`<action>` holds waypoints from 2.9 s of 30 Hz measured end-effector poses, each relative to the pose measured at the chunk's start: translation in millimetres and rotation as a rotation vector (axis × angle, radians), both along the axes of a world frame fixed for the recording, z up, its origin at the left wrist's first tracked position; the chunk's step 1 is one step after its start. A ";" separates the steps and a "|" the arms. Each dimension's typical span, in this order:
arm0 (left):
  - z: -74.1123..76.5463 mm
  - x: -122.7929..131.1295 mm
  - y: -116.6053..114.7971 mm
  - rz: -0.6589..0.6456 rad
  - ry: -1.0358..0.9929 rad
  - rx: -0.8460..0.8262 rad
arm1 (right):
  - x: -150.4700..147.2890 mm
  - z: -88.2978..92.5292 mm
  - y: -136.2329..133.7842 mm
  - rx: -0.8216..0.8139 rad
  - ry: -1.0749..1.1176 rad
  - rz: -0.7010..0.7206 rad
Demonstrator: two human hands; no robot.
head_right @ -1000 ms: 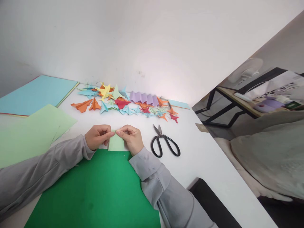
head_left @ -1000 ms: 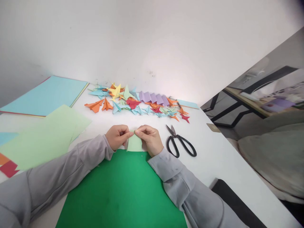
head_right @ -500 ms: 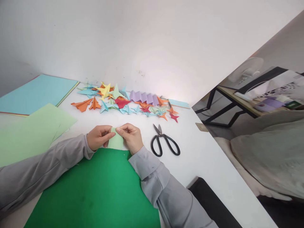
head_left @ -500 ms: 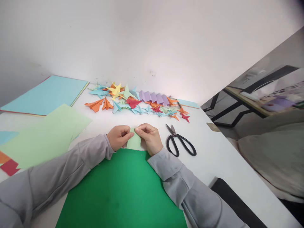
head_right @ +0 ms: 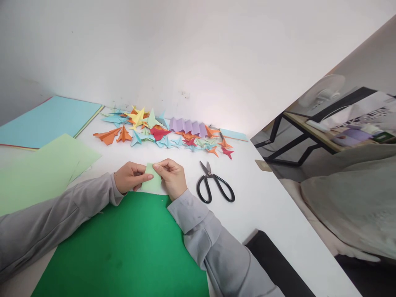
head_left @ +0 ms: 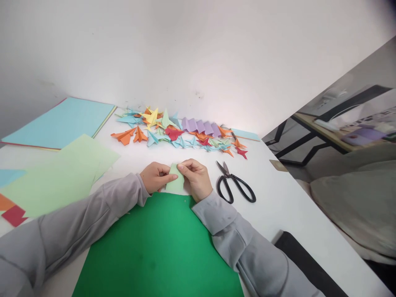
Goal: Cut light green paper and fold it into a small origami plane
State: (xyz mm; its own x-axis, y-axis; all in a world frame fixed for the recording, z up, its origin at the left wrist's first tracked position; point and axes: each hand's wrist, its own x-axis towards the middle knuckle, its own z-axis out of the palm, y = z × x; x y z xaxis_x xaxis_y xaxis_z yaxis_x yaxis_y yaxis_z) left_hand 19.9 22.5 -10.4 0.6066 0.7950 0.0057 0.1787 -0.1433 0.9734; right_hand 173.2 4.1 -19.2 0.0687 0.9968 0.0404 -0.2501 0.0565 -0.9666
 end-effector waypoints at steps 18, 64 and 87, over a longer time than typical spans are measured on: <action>6.1 2.6 1.2 -0.005 0.025 0.080 | 0.4 0.8 3.9 -0.044 0.114 -0.080; -2.1 -1.4 -4.2 0.172 -0.025 0.559 | 4.7 3.3 6.9 -0.066 0.319 -0.109; 2.4 2.3 -6.2 0.137 0.024 0.361 | 1.2 5.3 4.8 -0.089 0.290 -0.091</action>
State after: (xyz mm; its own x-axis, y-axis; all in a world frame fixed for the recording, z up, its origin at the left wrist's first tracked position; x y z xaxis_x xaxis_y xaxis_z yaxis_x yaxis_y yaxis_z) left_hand 22.1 16.3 -8.1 0.4981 0.8181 0.2872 0.2421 -0.4494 0.8599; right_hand 174.4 9.0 -13.9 0.1536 0.9848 -0.0814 -0.5139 0.0093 -0.8578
